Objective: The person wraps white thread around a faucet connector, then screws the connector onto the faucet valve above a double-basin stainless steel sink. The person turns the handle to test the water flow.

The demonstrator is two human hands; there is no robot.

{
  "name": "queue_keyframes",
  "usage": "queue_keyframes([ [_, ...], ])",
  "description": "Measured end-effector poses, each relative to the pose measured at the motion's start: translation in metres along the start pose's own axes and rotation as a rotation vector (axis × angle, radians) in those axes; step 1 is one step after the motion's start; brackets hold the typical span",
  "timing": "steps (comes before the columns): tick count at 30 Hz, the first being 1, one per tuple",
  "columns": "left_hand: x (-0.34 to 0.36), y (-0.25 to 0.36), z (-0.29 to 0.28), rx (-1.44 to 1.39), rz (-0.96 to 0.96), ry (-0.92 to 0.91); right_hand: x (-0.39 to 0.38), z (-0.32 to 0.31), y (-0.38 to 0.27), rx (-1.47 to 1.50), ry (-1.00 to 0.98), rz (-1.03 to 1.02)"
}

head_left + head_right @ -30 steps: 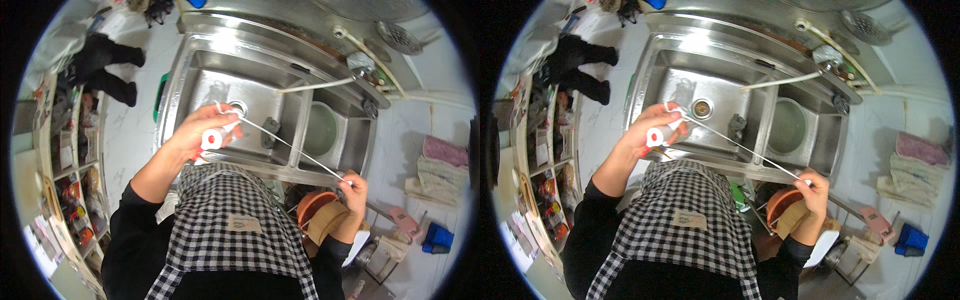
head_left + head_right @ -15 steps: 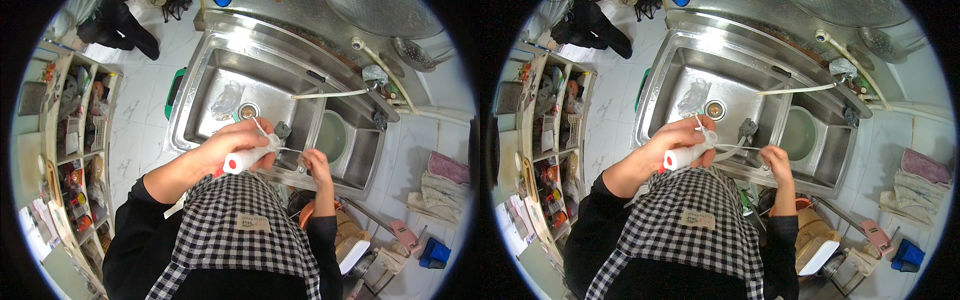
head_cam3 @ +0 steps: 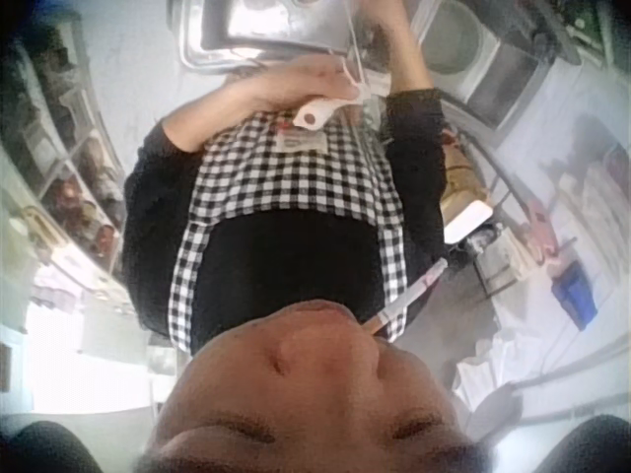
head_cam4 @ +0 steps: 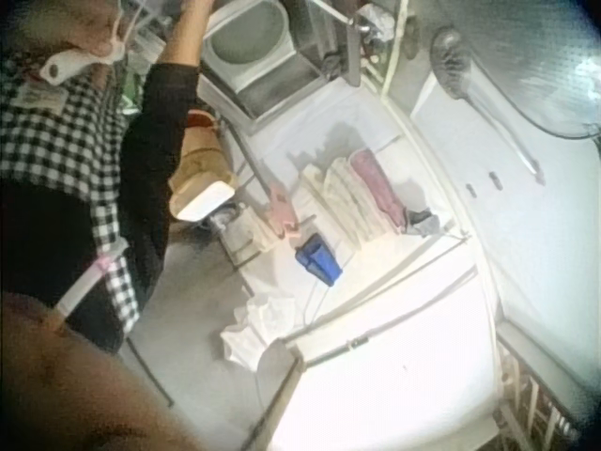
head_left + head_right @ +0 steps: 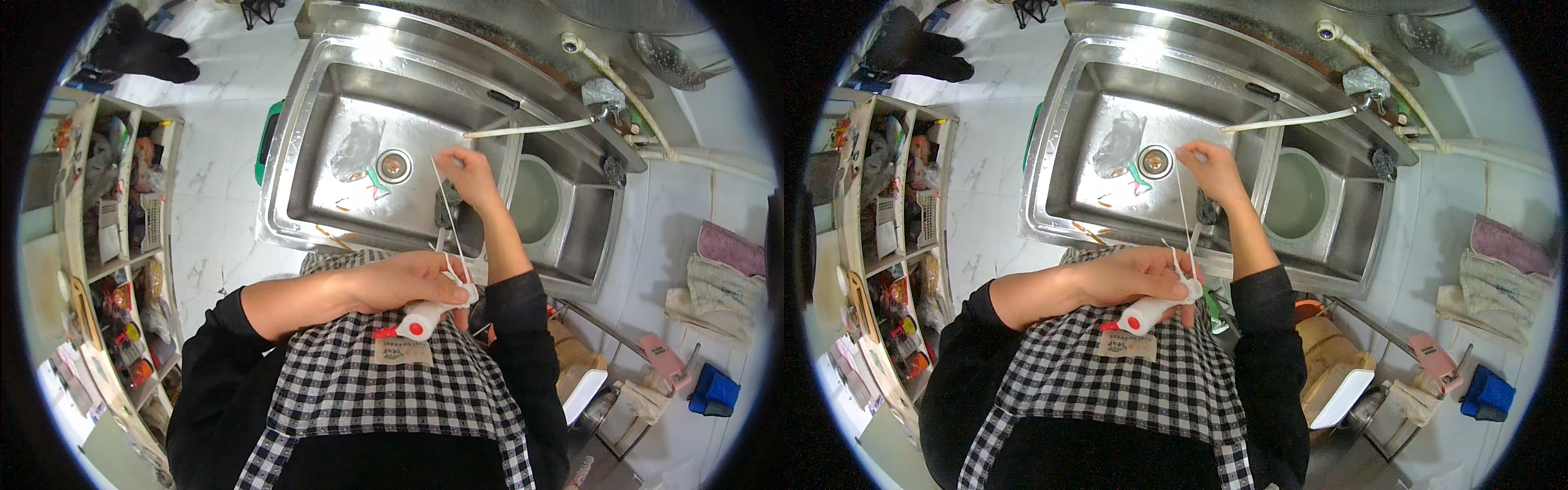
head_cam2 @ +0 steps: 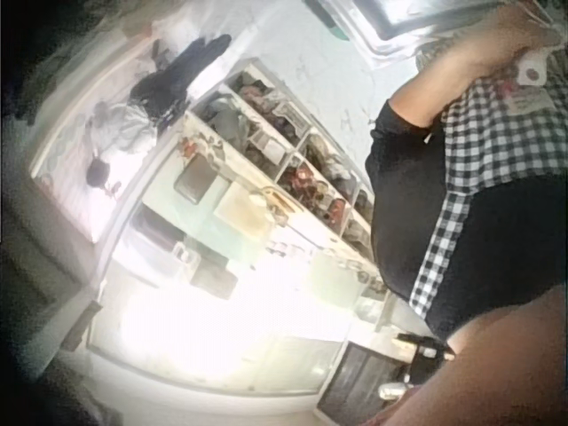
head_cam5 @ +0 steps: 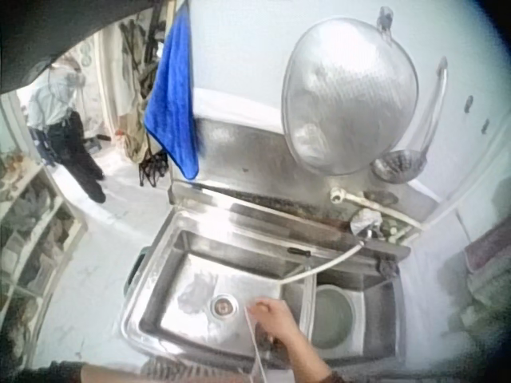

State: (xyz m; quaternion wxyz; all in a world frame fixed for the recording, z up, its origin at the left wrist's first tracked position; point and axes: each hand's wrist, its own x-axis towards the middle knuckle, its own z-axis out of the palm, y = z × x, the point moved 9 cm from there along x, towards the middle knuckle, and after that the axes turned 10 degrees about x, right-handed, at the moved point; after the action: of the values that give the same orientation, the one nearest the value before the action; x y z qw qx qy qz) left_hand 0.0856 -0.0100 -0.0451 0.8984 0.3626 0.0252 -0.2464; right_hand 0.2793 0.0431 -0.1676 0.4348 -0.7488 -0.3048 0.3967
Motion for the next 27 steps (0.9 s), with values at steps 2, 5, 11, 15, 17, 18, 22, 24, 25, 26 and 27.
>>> queue_keyframes([
  [2, 0.004, -0.002, 0.005, 0.041, -0.005, -0.040, 0.008, -0.001, -0.052, -0.044, 0.024, -0.277],
  [5, 0.010, -0.003, 0.007, 0.116, -0.007, -0.044, 0.006, -0.022, -0.119, -0.033, 0.089, -0.440],
  [11, 0.017, 0.002, -0.004, 0.176, 0.128, 0.124, -0.062, -0.078, -0.265, -0.132, 0.204, -0.852],
  [15, 0.027, 0.002, -0.029, 0.202, 0.136, 0.288, -0.143, -0.061, -0.324, -0.472, 0.071, -1.085],
  [17, 0.029, 0.002, -0.044, 0.107, 0.139, 0.390, -0.180, -0.048, -0.330, -0.573, 0.067, -1.159],
  [18, 0.029, 0.003, -0.052, 0.098, 0.136, 0.427, -0.194, -0.046, -0.329, -0.496, 0.013, -1.140],
  [22, 0.018, 0.009, -0.075, 0.041, 0.148, 0.501, -0.226, -0.074, -0.310, -0.415, -0.045, -1.013],
  [24, 0.009, 0.010, -0.084, 0.005, 0.156, 0.520, -0.235, -0.101, -0.282, -0.385, 0.143, -0.901],
  [25, 0.004, 0.010, -0.088, -0.021, 0.164, 0.542, -0.241, -0.108, -0.267, -0.312, 0.145, -0.889],
  [26, 0.000, 0.011, -0.091, -0.057, 0.188, 0.552, -0.246, -0.113, -0.249, -0.296, 0.153, -0.820],
  [27, -0.003, 0.014, -0.093, -0.092, 0.220, 0.556, -0.252, -0.118, -0.232, -0.266, 0.161, -0.763],
])
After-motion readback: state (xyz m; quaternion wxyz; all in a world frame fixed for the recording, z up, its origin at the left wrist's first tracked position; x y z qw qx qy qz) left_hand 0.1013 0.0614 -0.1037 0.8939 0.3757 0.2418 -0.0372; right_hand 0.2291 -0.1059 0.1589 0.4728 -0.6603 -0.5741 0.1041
